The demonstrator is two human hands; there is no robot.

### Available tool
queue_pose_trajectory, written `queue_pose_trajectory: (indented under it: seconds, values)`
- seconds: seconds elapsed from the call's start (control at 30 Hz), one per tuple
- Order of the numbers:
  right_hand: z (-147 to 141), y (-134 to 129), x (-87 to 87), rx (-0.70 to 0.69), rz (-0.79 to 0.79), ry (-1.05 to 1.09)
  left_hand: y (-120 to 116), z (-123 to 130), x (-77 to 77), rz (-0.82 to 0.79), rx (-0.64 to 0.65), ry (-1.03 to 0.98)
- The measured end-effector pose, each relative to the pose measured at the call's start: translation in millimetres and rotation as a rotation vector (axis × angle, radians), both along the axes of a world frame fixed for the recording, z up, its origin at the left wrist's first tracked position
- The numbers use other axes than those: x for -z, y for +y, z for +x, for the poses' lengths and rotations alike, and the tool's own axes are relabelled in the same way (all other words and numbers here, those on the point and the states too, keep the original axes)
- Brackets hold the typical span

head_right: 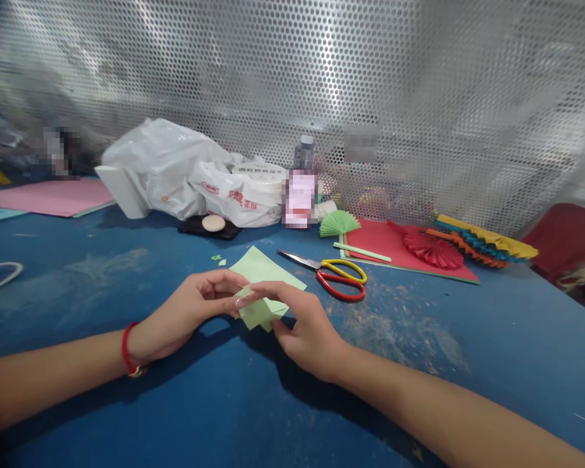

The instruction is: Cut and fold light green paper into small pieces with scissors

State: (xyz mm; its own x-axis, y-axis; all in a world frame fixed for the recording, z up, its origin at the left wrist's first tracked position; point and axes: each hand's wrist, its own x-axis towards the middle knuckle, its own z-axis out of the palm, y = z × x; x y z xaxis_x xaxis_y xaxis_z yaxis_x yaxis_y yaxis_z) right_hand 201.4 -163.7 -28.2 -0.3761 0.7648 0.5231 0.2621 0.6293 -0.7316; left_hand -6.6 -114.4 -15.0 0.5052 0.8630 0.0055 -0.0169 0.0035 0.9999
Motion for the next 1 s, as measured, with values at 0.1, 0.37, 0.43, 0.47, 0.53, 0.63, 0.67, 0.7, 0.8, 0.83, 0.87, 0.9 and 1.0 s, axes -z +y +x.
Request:
queue_pose_trajectory:
  seconds: [0.1,0.37,0.43,0.47,0.53,0.63,0.67,0.7,0.8,0.83,0.87,0.9,1.0]
  values:
    - [0.3,1.8,1.3,0.022,-0.036,0.043,1.2,-0.1,0.1,-0.073,-0.008,-0.022]
    - [-3.1,-0.1,-0.6,0.154,-0.123,0.114,-3.2,0.5,-4.1,0.01,0.082,0.056]
    - [-3.8,-1.2,-2.6,0.152,-0.147,0.078,-3.4,0.2,-3.3,0.032,0.107,0.072]
    - [-4.0,-1.8,-3.6,0.148,-0.153,0.056,-3.4,0.1,-2.6,0.035,0.112,0.074]
    - [-4.6,-2.7,-5.4,0.147,-0.159,0.014,-3.5,-0.1,-1.3,0.028,0.115,0.069]
    - [-5.3,-2.8,-6.2,0.137,-0.203,-0.058,-4.3,0.0,-1.1,0.018,0.127,0.058]
    - [-5.4,-2.3,-5.9,0.131,-0.226,-0.072,-4.7,0.0,-1.6,0.026,0.138,0.059]
    - [-5.3,-1.6,-5.4,0.125,-0.25,-0.075,-5.0,0.1,-2.3,0.04,0.148,0.065]
    - [-4.4,1.2,-3.8,0.12,-0.311,-0.04,-5.5,0.3,-4.5,0.087,0.162,0.084]
    - [-4.0,2.0,-3.4,0.119,-0.329,-0.029,-5.5,0.4,-4.9,0.091,0.161,0.083]
    - [-3.7,2.7,-3.3,0.117,-0.344,-0.02,-5.5,0.6,-5.1,0.086,0.163,0.082]
    - [-3.4,3.1,-3.2,0.116,-0.357,-0.014,-5.5,0.9,-4.9,0.076,0.171,0.08]
    - [-3.1,3.5,-2.9,0.114,-0.369,-0.006,-5.5,1.7,-2.9,0.038,0.214,0.07]
